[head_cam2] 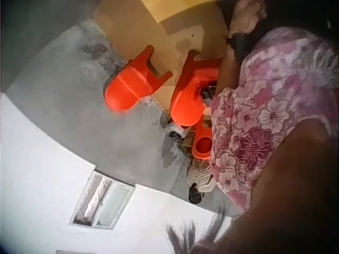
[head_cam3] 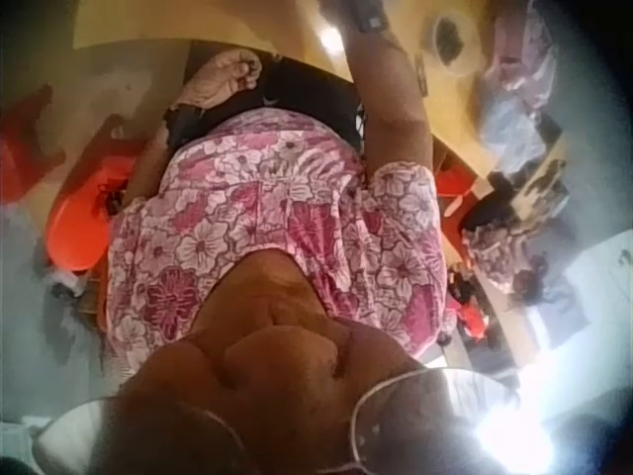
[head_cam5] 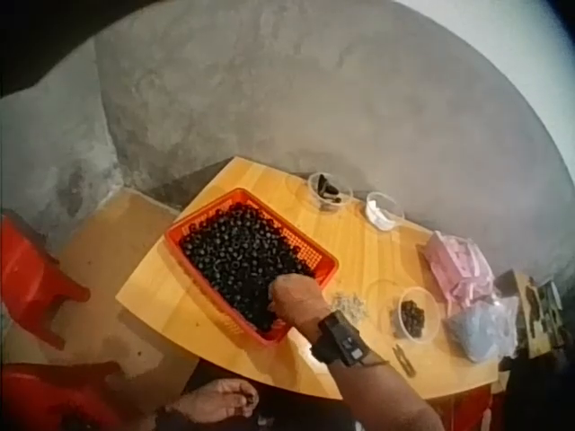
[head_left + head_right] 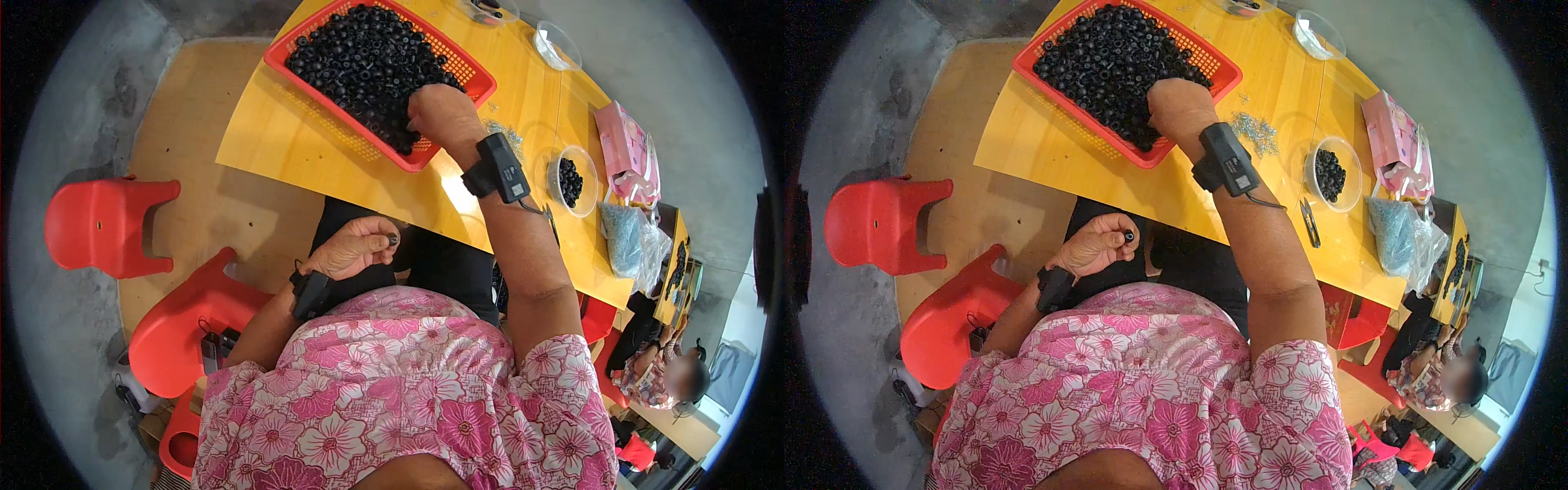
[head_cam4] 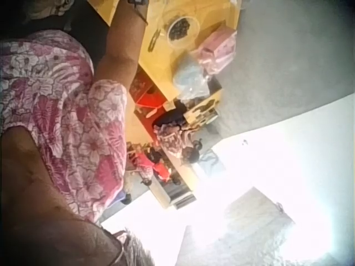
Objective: The person assembles small black plastic components by hand, combining pieces and placing finished items into a clear bowl.
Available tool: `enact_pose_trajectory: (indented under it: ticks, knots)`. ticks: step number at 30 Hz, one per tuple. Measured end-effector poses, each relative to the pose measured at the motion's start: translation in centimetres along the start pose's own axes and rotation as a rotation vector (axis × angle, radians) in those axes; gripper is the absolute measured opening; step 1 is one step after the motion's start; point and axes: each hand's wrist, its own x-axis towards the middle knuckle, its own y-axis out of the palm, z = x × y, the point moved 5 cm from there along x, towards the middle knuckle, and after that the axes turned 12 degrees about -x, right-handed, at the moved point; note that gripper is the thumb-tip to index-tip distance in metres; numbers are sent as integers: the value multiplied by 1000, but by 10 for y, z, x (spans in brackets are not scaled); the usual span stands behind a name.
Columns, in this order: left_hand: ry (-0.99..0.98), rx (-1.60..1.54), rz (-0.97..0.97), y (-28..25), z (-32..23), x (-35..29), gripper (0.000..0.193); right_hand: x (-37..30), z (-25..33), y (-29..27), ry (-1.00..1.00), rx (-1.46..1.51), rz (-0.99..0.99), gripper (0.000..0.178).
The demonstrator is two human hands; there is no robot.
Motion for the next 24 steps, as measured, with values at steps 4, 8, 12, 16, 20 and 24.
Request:
enact_pose_trajectory:
  ticks: [4, 8, 12, 16, 20, 24]
  knots:
    - [-7, -4, -9, 0, 0, 1, 23, 8, 5, 3, 66, -136, 70, 17]
    - [-2, 4, -14, -1, 0, 0, 23, 4, 18, -9, 15, -184, 53, 14]
    - [7, 20, -4, 1, 1, 1, 24, 7, 16, -6, -5, -212, 61, 15]
    - [18, 20, -1, 0, 1, 1, 24, 10, 5, 8, -11, -140, 25, 12]
    - [20, 15, 6, -2, 2, -1, 23, 7, -8, 10, -104, 182, -83, 13]
    - [16, 2, 18, 0, 1, -1, 22, 13, -12, 4, 38, 357, -140, 17]
